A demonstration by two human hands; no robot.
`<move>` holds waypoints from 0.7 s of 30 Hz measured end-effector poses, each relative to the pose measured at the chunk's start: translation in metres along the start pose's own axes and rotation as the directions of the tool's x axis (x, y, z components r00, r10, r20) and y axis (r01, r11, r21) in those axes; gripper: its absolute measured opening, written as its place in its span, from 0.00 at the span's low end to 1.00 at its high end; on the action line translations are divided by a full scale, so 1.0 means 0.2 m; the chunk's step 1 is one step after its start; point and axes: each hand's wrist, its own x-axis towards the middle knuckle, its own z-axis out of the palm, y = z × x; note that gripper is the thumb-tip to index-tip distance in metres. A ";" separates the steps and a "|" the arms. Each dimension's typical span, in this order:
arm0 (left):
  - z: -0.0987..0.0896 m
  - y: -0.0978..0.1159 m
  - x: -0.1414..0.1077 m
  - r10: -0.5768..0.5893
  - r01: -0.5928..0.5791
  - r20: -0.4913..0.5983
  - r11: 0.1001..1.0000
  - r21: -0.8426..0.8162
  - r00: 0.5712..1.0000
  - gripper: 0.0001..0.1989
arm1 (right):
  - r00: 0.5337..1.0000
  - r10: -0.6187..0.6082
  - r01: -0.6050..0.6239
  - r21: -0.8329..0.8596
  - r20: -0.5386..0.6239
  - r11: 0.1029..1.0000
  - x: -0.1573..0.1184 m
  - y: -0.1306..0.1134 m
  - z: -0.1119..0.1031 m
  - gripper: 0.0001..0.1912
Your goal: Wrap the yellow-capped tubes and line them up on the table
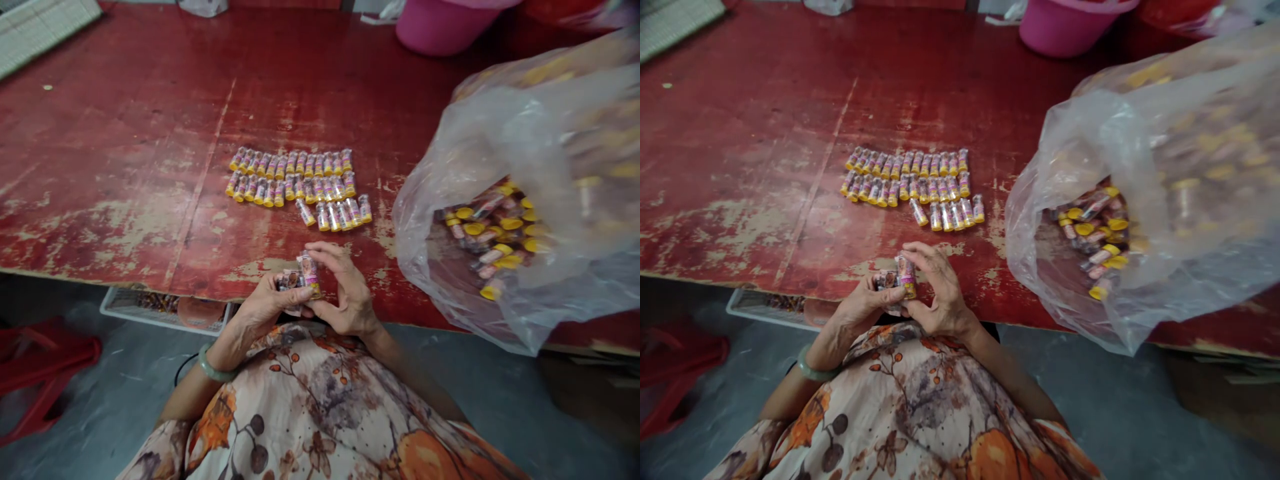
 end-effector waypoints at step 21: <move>-0.04 -0.01 0.06 0.043 -0.046 -0.172 0.999 -0.017 0.984 0.14 | 0.997 -0.049 0.044 -0.081 -0.059 0.996 -0.03 0.04 0.05 0.30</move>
